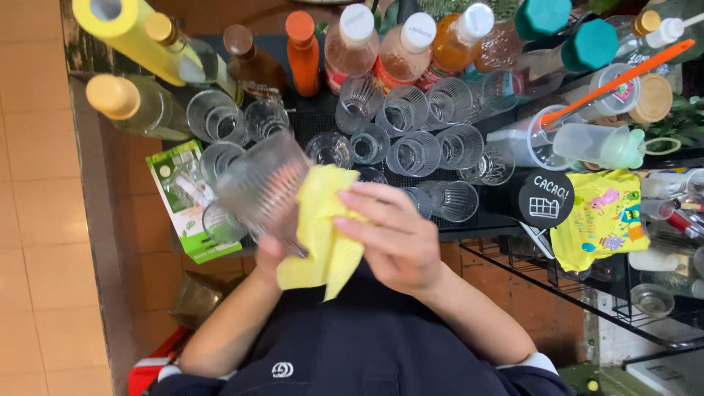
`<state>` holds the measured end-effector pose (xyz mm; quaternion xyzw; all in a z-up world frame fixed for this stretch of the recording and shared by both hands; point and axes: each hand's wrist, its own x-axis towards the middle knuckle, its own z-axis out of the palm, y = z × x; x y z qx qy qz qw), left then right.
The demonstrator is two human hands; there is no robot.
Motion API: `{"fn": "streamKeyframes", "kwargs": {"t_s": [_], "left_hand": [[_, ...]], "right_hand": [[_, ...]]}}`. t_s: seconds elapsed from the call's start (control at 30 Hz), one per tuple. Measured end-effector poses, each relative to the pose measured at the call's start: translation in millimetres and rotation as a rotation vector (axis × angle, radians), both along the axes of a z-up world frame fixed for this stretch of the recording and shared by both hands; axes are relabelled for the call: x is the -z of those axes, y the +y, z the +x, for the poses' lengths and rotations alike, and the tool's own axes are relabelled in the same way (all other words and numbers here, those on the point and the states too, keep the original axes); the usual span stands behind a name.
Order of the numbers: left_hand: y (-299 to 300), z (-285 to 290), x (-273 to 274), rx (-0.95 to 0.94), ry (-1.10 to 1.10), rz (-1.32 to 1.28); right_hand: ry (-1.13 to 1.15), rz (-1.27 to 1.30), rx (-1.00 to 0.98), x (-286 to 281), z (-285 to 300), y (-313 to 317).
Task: Wiping and drying glass cups with a yellow cloth.
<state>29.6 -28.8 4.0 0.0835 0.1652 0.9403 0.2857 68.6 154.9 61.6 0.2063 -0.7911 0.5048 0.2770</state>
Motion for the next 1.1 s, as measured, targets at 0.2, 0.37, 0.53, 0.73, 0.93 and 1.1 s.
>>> {"fn": "streamKeyframes", "kwargs": {"t_s": [0.2, 0.37, 0.53, 0.73, 0.93, 1.1], "left_hand": [[-0.4, -11.5, 10.1, -0.419, 0.733, -0.994], [2.5, -31.0, 5.9, -0.686, 1.477, -1.35], [17.1, -28.3, -3.1, -0.729, 1.752, -1.341], [16.0, -35.4, -4.4, -0.662, 1.729, -1.318], [17.0, -44.8, 1.3, -0.637, 1.429, -1.256], [27.2, -24.0, -3.7, -0.321, 0.998, -1.02]], "right_hand": [[0.044, 0.04, 0.201, -26.2, -4.3, 24.6], [-0.579, 0.166, -0.444, -40.3, -7.1, 22.6], [-0.499, 0.045, -0.65, 27.3, -6.6, 38.5], [-0.599, 0.172, -0.552, 34.4, 15.4, 38.8], [-0.351, 0.156, -0.29, 18.5, 34.9, 43.5], [-0.329, -0.209, -0.235, 74.1, 67.2, 45.1]]}}
